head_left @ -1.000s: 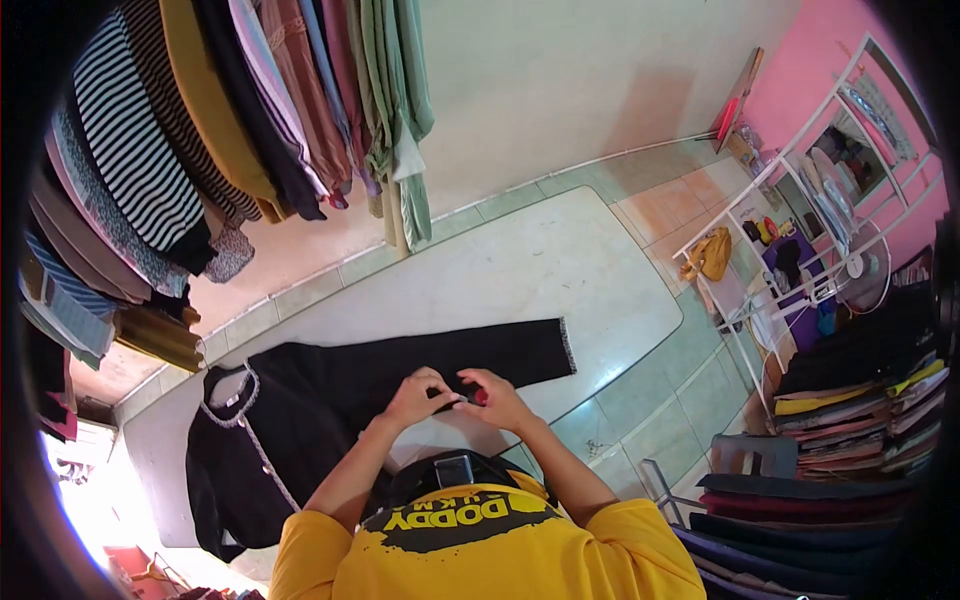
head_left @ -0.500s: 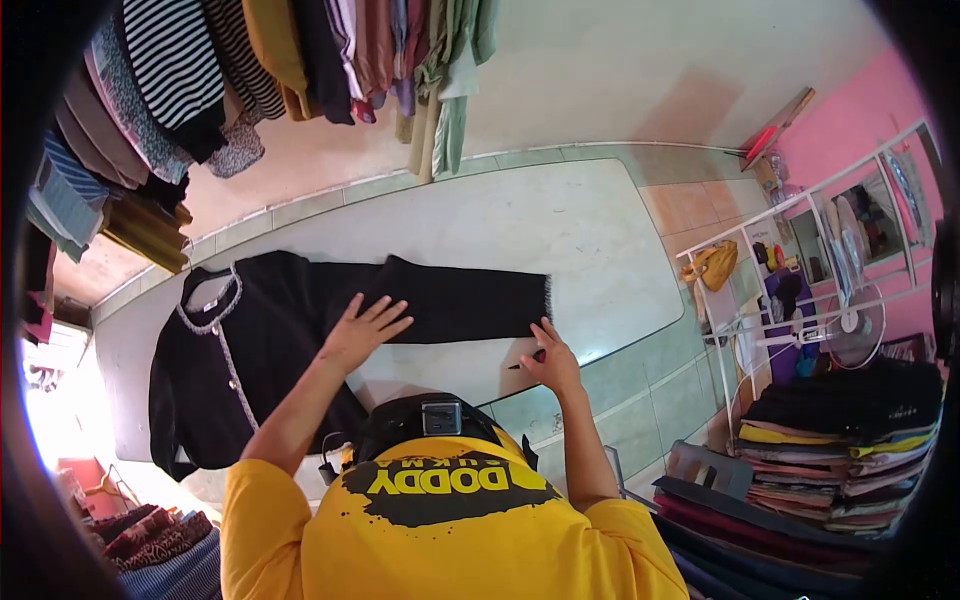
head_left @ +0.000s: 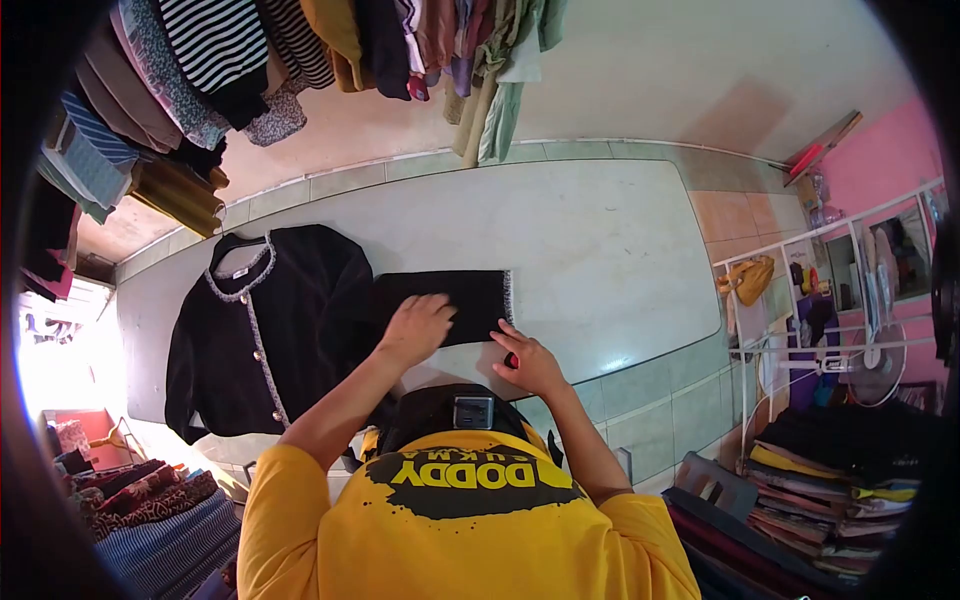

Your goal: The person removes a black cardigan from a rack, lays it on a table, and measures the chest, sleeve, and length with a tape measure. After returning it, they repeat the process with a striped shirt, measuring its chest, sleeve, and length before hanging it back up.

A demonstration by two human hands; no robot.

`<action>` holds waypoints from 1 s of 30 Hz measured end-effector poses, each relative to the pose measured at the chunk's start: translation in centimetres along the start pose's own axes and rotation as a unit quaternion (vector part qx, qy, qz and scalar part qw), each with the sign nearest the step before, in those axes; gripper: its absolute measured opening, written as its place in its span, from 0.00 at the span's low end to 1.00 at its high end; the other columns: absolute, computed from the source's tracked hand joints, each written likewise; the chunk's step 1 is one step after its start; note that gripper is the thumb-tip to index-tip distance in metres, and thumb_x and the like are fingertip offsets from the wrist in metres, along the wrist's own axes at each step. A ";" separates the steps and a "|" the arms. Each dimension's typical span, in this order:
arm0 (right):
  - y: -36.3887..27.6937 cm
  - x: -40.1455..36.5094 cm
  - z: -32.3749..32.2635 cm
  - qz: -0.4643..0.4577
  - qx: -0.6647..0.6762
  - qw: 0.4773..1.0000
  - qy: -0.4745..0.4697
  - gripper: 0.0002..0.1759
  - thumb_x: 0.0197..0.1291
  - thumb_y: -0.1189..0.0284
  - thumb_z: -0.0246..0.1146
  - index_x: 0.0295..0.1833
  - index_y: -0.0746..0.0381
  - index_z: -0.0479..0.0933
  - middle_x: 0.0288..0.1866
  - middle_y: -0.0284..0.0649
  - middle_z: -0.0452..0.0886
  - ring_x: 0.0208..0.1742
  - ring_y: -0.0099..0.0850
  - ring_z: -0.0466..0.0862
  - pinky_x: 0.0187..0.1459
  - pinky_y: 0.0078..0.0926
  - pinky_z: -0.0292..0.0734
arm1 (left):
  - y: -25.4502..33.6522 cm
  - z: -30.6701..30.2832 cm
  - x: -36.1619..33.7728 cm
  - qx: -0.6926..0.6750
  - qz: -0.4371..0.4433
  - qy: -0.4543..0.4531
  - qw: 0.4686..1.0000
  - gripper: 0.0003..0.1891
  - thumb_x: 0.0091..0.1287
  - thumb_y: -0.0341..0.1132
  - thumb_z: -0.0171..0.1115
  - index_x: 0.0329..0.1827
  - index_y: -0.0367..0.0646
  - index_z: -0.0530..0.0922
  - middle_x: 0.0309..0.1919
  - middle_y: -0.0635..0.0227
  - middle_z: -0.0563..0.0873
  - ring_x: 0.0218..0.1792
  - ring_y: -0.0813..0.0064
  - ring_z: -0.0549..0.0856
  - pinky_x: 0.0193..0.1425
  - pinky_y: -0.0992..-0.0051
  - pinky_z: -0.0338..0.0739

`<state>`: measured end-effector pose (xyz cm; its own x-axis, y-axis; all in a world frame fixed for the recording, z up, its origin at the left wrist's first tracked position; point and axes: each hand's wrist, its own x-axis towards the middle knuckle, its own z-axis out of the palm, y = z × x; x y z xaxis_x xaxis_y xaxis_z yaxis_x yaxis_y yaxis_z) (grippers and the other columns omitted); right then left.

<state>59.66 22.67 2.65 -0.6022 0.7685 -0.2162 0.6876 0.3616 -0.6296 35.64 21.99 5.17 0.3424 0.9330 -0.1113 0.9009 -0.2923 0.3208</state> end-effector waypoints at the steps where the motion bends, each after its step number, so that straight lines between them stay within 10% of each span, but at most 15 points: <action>1: -0.1 -0.2 -0.1 -0.001 -0.004 1.000 -0.004 0.31 0.45 0.62 0.63 0.59 0.53 0.68 0.68 0.33 0.60 0.48 0.44 0.77 0.48 0.34 0.75 | -0.3 1.5 0.5 -0.004 -0.003 0.003 1.000 0.20 0.60 0.46 0.52 0.53 0.47 0.74 0.54 0.63 0.73 0.56 0.66 0.72 0.61 0.61 0.62; 4: -0.6 -0.7 -0.7 0.039 -0.008 0.999 0.019 0.33 0.44 0.62 0.65 0.59 0.56 0.68 0.69 0.36 0.57 0.49 0.46 0.76 0.49 0.35 0.74 | -0.7 2.8 1.3 0.023 -0.051 -0.085 0.995 0.40 0.57 0.60 0.51 0.70 0.59 0.47 0.71 0.66 0.44 0.70 0.62 0.47 0.66 0.43 0.35; 8: 0.0 -1.6 0.0 0.063 0.233 0.959 0.150 0.27 0.51 0.65 0.62 0.58 0.59 0.68 0.55 0.37 0.69 0.38 0.29 0.76 0.37 0.23 0.72 | -0.5 2.7 1.3 0.001 -0.048 -0.067 0.997 0.38 0.58 0.58 0.52 0.70 0.58 0.50 0.71 0.67 0.45 0.70 0.62 0.47 0.66 0.41 0.35; 10: -0.1 -2.3 -0.7 0.191 0.547 0.805 0.126 0.19 0.58 0.71 0.57 0.56 0.60 0.68 0.36 0.29 0.71 0.31 0.13 0.66 0.29 0.12 0.60 | 0.1 2.1 1.7 0.001 -0.070 -0.045 0.997 0.34 0.59 0.51 0.55 0.68 0.56 0.56 0.69 0.66 0.52 0.69 0.63 0.53 0.67 0.45 0.38; 13: 0.7 -2.5 -0.2 0.130 0.580 0.796 0.115 0.21 0.57 0.71 0.60 0.56 0.59 0.68 0.42 0.30 0.70 0.34 0.13 0.66 0.32 0.09 0.61 | 1.0 2.2 3.5 -0.078 -0.061 -0.050 0.994 0.28 0.59 0.42 0.57 0.64 0.53 0.64 0.64 0.65 0.64 0.64 0.65 0.61 0.67 0.52 0.47; 14: 0.1 -2.3 -0.3 0.118 0.546 0.822 0.112 0.22 0.58 0.72 0.58 0.58 0.61 0.64 0.41 0.30 0.69 0.34 0.14 0.66 0.35 0.10 0.62 | 2.2 1.1 3.7 -0.167 -0.050 0.021 0.985 0.18 0.59 0.38 0.58 0.53 0.48 0.75 0.50 0.65 0.77 0.52 0.68 0.74 0.58 0.63 0.65; 18: -0.9 -0.8 0.9 0.093 0.480 0.855 0.174 0.24 0.59 0.70 0.57 0.60 0.61 0.60 0.42 0.34 0.71 0.35 0.19 0.69 0.38 0.17 0.67 | 3.9 2.0 5.2 -0.486 -0.081 -0.086 0.866 0.11 0.59 0.39 0.61 0.36 0.42 0.83 0.26 0.65 0.83 0.27 0.81 0.79 0.34 0.79 0.74; 25: -2.0 0.0 0.4 0.093 0.310 0.915 0.241 0.22 0.60 0.70 0.56 0.59 0.59 0.63 0.37 0.35 0.72 0.29 0.19 0.68 0.30 0.16 0.65 | 4.4 2.6 6.9 -0.509 -0.153 -0.113 0.840 0.09 0.57 0.37 0.63 0.33 0.40 0.82 0.25 0.65 0.83 0.26 0.82 0.79 0.33 0.79 0.74; 30: -1.3 -1.0 0.2 0.080 0.201 0.950 0.226 0.19 0.57 0.66 0.58 0.55 0.59 0.70 0.42 0.47 0.74 0.35 0.35 0.75 0.38 0.27 0.72 | 3.4 3.5 11.0 -0.312 -0.170 0.145 0.923 0.06 0.51 0.36 0.64 0.28 0.45 0.82 0.27 0.66 0.83 0.27 0.69 0.80 0.33 0.72 0.73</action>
<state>59.28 21.33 3.55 -0.2047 0.9776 -0.0489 0.4908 0.0593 -0.8692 43.39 30.50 1.80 -0.1003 0.9919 -0.0775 0.5826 0.1217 0.8036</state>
